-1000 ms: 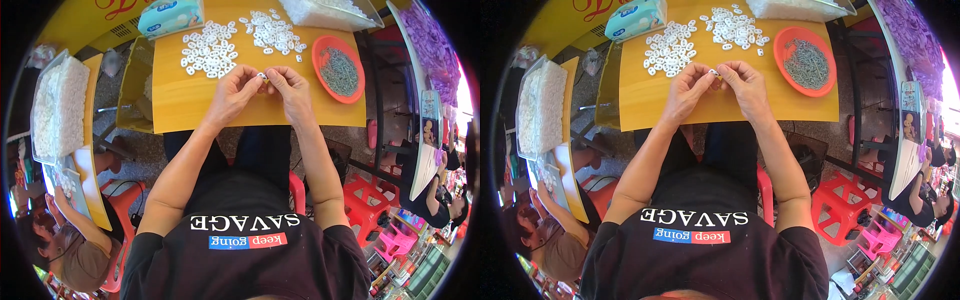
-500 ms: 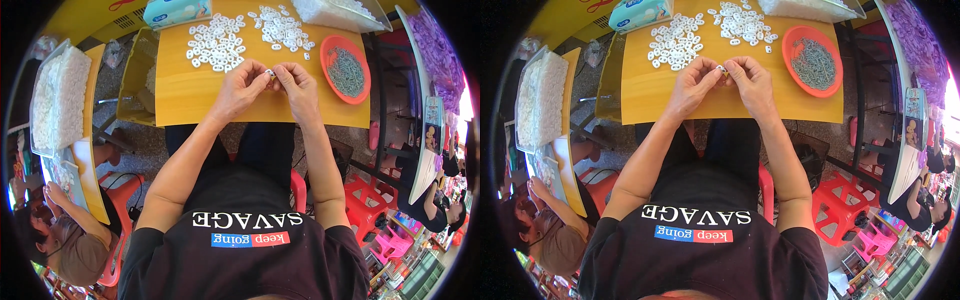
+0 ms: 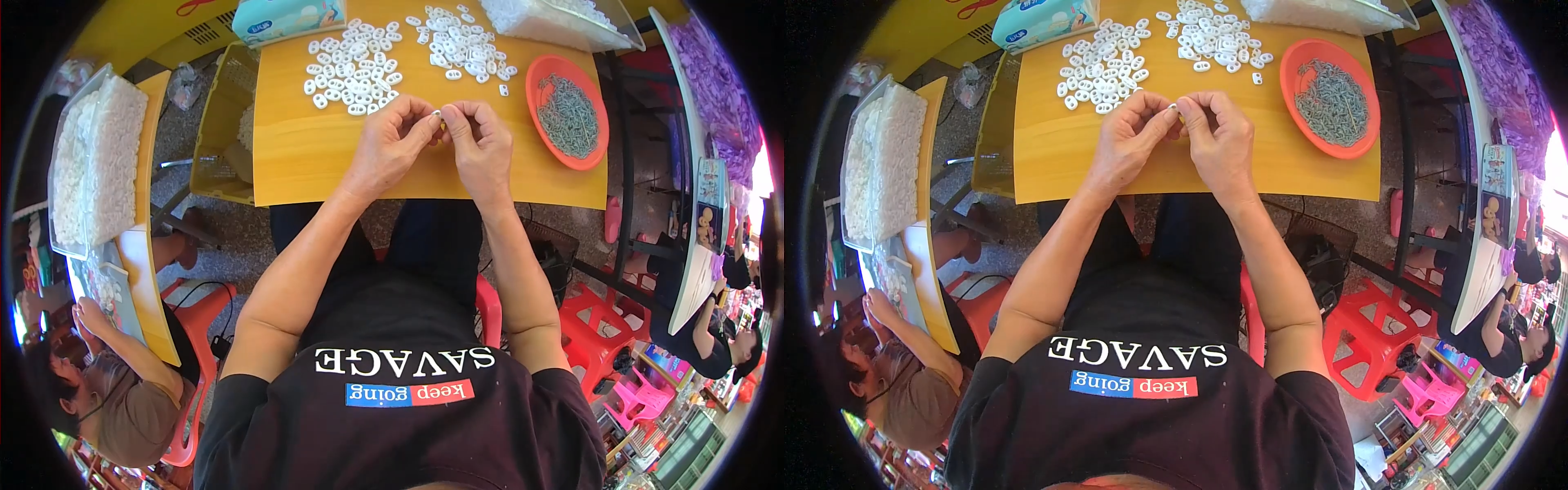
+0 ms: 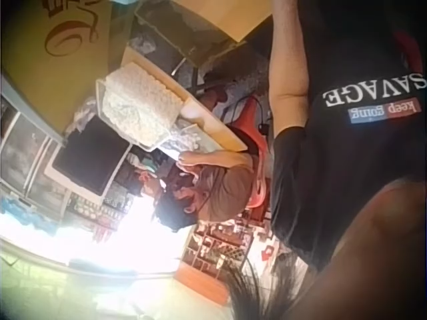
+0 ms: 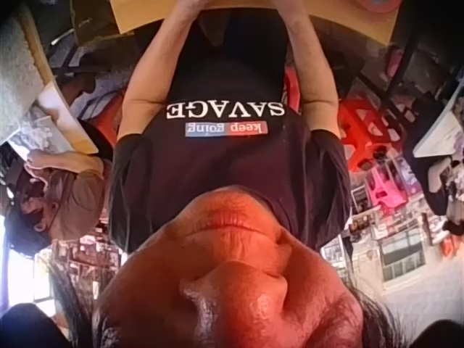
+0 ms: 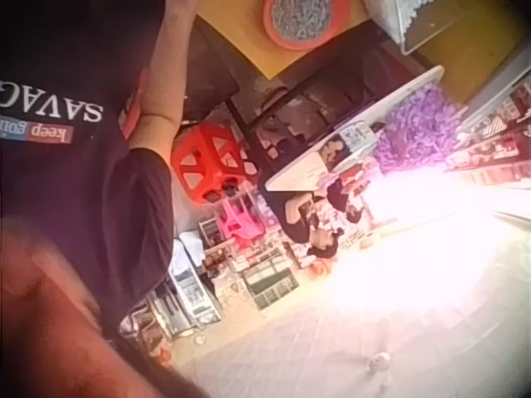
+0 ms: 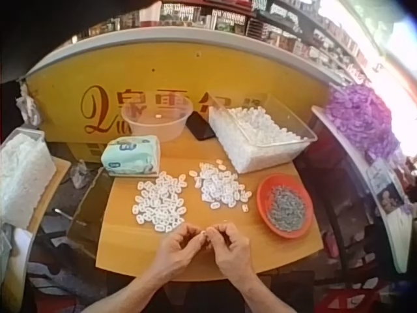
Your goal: Assembling small white plastic components by manually inserting tiny pins into them.
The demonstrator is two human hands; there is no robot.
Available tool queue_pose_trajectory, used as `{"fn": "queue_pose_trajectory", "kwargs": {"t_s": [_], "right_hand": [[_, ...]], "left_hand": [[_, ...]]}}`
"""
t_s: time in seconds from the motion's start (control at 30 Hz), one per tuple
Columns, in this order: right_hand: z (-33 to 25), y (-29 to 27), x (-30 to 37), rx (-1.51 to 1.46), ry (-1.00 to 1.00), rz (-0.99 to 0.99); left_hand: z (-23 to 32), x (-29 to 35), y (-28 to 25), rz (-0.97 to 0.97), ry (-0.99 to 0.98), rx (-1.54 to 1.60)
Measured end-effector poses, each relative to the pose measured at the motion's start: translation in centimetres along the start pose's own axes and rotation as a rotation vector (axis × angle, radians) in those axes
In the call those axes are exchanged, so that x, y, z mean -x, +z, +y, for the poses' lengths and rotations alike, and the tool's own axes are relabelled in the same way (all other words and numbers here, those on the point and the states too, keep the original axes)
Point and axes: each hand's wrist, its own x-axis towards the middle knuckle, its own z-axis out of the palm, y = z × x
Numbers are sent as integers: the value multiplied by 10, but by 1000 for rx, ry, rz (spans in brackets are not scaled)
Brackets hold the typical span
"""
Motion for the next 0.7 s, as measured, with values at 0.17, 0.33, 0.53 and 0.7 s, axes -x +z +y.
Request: {"fn": "queue_pose_trajectory", "kwargs": {"t_s": [0.17, 0.33, 0.53, 0.7], "right_hand": [[8, 1, 2, -95, 58, 31], [2, -1, 0, -66, 36, 3], [10, -1, -1, -211, 122, -20], [11, 8, 4, -43, 22, 56]], "left_hand": [[-4, 0, 2, -5, 35, 34], [2, 1, 2, 18, 17, 23], [1, 0, 1, 6, 37, 4], [-2, -1, 0, 40, 69, -15]]}}
